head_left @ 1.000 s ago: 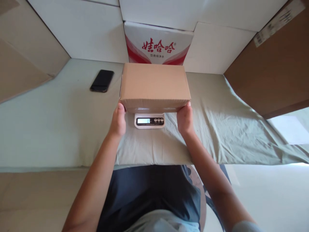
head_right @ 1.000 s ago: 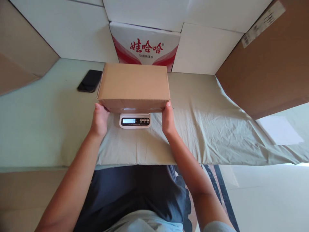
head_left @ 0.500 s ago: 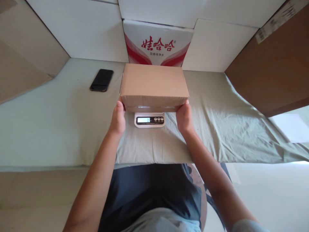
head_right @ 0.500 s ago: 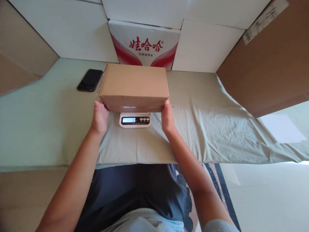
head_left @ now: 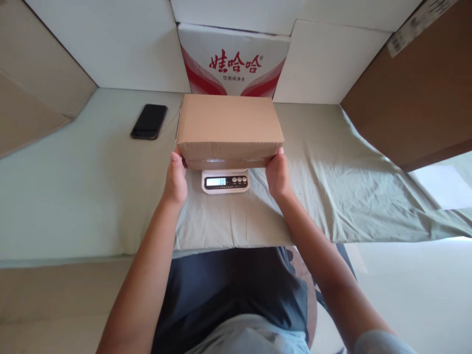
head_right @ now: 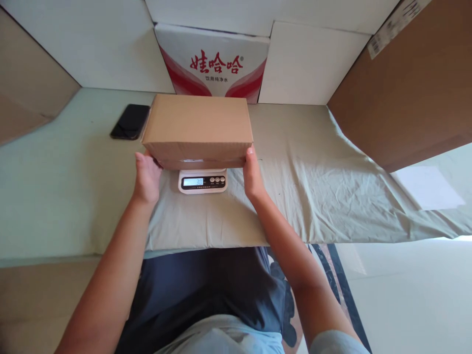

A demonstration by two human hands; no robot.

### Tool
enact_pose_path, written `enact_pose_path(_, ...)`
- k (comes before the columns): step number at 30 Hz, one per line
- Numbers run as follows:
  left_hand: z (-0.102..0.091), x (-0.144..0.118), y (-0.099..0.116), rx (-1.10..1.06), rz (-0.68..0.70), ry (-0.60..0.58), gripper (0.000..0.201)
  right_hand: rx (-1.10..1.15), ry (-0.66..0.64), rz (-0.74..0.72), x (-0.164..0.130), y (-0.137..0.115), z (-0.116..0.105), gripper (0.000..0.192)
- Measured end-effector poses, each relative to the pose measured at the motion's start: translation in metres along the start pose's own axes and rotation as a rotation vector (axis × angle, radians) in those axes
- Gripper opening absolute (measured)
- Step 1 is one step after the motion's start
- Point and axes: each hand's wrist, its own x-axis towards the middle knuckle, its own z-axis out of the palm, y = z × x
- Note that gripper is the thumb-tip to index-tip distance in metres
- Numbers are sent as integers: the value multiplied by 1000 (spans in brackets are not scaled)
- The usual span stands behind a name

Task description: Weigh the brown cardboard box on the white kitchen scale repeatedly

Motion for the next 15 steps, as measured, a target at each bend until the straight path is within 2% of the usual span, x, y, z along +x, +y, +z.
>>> enact_pose_path(4, -1, -1, 2, 15, -5, 9, 98, -33, -31, -13, 1, 1, -1, 104)
enact_pose_path(8, 3, -1, 6, 36, 8, 17, 97, -28, -6, 5, 1, 5, -4, 102)
enact_pose_path(15, 2, -1, 4, 18, -10, 19, 96, -31, 17, 2, 2, 9, -6, 106)
